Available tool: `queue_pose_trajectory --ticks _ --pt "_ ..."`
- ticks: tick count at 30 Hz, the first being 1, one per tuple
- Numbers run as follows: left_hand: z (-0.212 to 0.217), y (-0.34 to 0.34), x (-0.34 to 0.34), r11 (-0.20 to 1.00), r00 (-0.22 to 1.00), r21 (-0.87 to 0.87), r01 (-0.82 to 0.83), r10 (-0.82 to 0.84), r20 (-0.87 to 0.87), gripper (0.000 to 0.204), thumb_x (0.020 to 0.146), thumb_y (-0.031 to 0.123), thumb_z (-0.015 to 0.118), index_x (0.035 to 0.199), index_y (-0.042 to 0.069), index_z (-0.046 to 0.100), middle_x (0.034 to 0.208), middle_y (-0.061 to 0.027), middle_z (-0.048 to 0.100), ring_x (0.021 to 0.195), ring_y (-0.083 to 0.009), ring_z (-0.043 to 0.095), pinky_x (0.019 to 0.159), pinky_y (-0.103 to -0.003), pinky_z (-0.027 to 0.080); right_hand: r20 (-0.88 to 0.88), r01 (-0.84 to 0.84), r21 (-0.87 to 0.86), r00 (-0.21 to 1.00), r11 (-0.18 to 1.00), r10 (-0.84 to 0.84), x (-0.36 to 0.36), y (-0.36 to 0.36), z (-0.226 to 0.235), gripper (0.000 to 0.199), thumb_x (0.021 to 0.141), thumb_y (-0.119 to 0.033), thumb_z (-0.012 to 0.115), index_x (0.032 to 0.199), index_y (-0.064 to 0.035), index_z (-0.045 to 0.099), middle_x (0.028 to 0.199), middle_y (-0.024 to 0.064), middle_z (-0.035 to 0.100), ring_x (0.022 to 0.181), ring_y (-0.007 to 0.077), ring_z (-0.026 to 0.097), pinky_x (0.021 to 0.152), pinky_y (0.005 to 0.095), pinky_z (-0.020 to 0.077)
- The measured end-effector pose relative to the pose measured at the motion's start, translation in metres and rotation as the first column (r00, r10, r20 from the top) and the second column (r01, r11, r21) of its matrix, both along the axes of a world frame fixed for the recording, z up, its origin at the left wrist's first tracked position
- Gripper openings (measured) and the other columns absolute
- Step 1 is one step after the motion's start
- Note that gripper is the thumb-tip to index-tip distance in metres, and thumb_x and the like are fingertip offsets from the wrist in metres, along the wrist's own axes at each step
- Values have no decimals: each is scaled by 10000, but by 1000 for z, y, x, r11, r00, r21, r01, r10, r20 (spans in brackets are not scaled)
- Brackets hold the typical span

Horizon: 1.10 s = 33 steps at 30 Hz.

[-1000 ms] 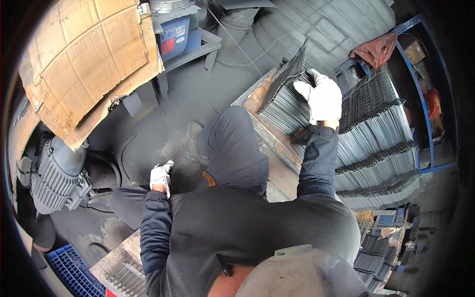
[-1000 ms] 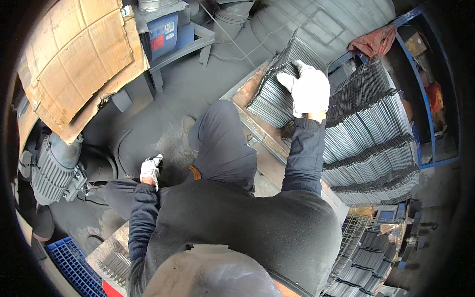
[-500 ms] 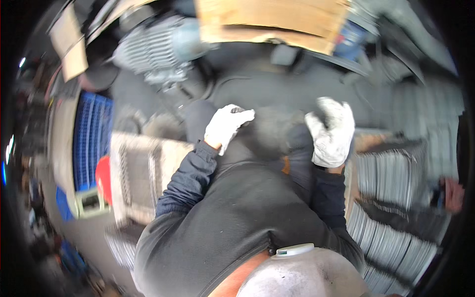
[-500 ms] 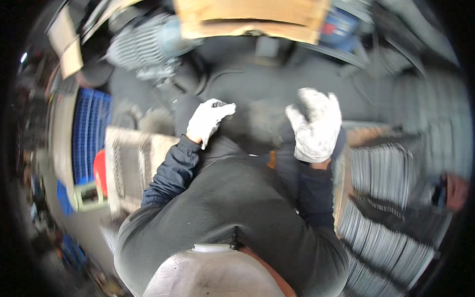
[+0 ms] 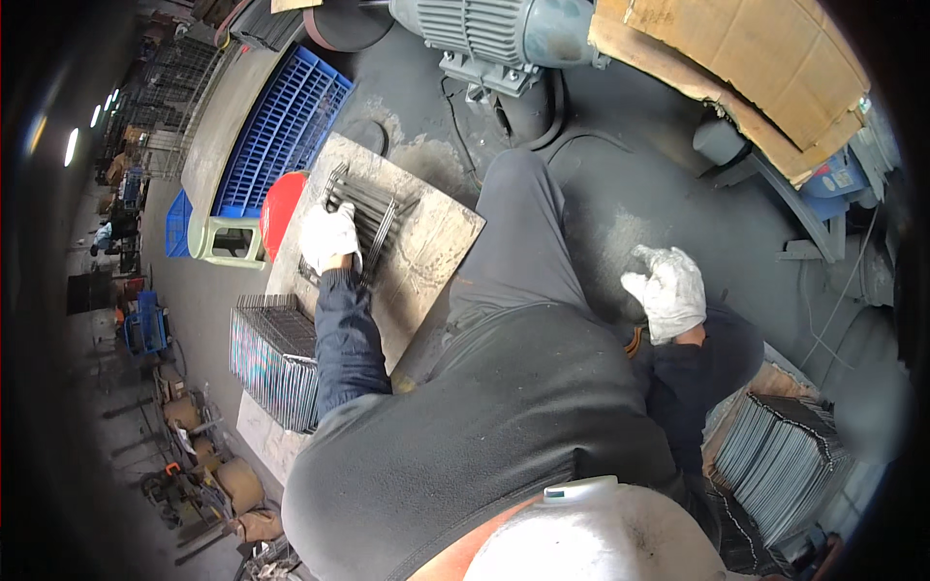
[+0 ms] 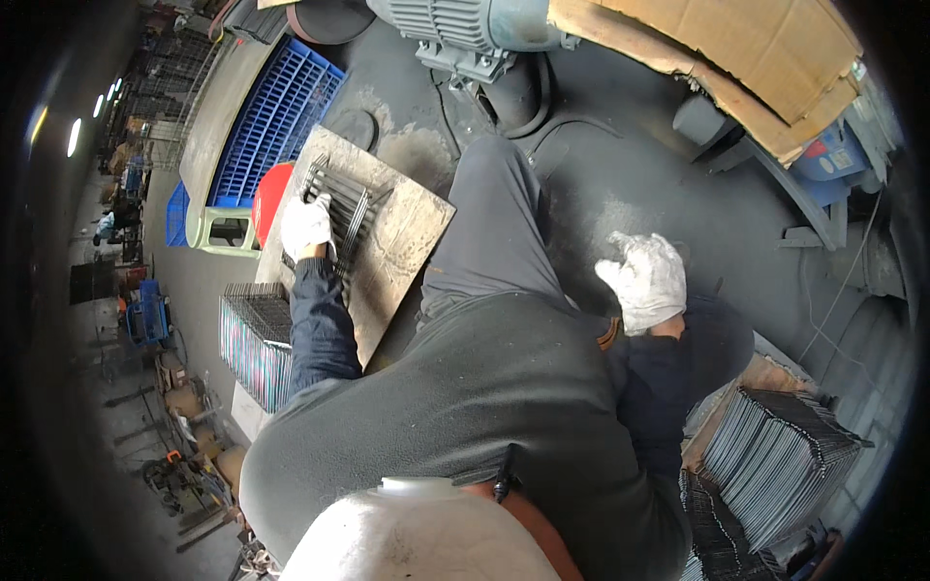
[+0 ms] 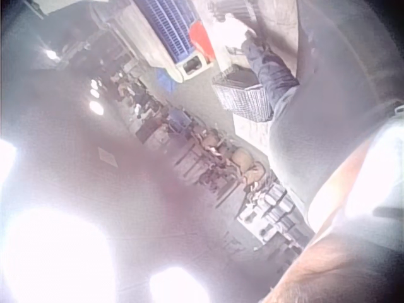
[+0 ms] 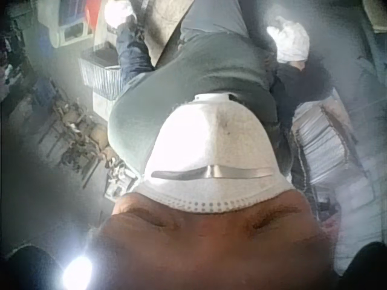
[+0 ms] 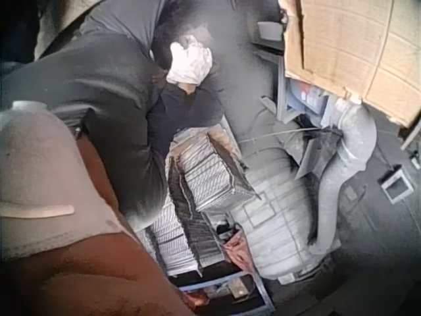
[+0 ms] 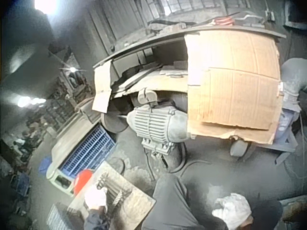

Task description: Inspecting and preparing wire metal grills in a fabrication workshop.

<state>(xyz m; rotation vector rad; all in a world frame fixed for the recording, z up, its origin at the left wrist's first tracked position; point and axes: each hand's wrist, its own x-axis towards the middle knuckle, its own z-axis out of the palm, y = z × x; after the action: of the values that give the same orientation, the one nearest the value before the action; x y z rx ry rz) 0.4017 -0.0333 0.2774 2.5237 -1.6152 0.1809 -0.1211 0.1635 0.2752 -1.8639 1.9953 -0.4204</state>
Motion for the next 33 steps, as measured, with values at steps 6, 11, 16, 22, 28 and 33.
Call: queue_pose_trajectory --ticks 6,11,16,22,28,33 --pt "-90 -82 157 982 982 110 156 -167 93 442 988 416 560 1081 51 792 1064 -236 766 1019 -411 735 882 -475 578 -12 33 -50 999 998 -33 -10 7 -12 440 833 -357 791 1172 -76 775 1119 187 768 1118 381 693 1102 477 483" --pt "-95 -106 166 987 985 81 142 -149 89 387 950 391 594 1002 71 805 1053 -222 774 999 -400 748 861 -479 586 -33 86 -46 996 995 -87 -15 14 -12 440 836 -360 788 1169 -74 777 1082 189 766 1096 381 695 1077 482 492" --pt "-15 -54 63 995 998 -93 -31 26 -54 325 910 348 643 1038 102 812 1014 -190 786 969 -364 770 856 -452 591 -65 125 -15 990 992 -126 -12 15 -6 444 840 -382 771 1164 -77 781 1075 179 772 1091 369 698 1083 474 489" --pt "76 -23 8 956 961 -246 160 -207 -182 218 950 195 683 1113 84 777 1028 -155 790 922 -327 761 848 -410 579 69 182 -112 982 977 -175 -1 10 8 508 872 -403 749 1224 -37 760 1218 207 748 1146 376 697 1103 450 493" --pt "128 16 -141 619 646 -443 649 -756 -109 290 898 149 727 1176 67 752 1068 -133 767 993 -307 740 891 -376 572 901 282 -17 420 959 -107 47 -43 28 743 870 -48 829 1523 62 492 1510 206 583 1402 276 556 1166 374 463" --pt "148 55 -276 120 140 -440 890 -990 12 347 773 127 806 1111 58 763 925 -152 734 861 -336 706 763 -419 570 913 217 -56 406 975 -38 70 -77 56 374 918 -72 766 1271 20 685 1189 112 757 1099 193 714 920 319 582"
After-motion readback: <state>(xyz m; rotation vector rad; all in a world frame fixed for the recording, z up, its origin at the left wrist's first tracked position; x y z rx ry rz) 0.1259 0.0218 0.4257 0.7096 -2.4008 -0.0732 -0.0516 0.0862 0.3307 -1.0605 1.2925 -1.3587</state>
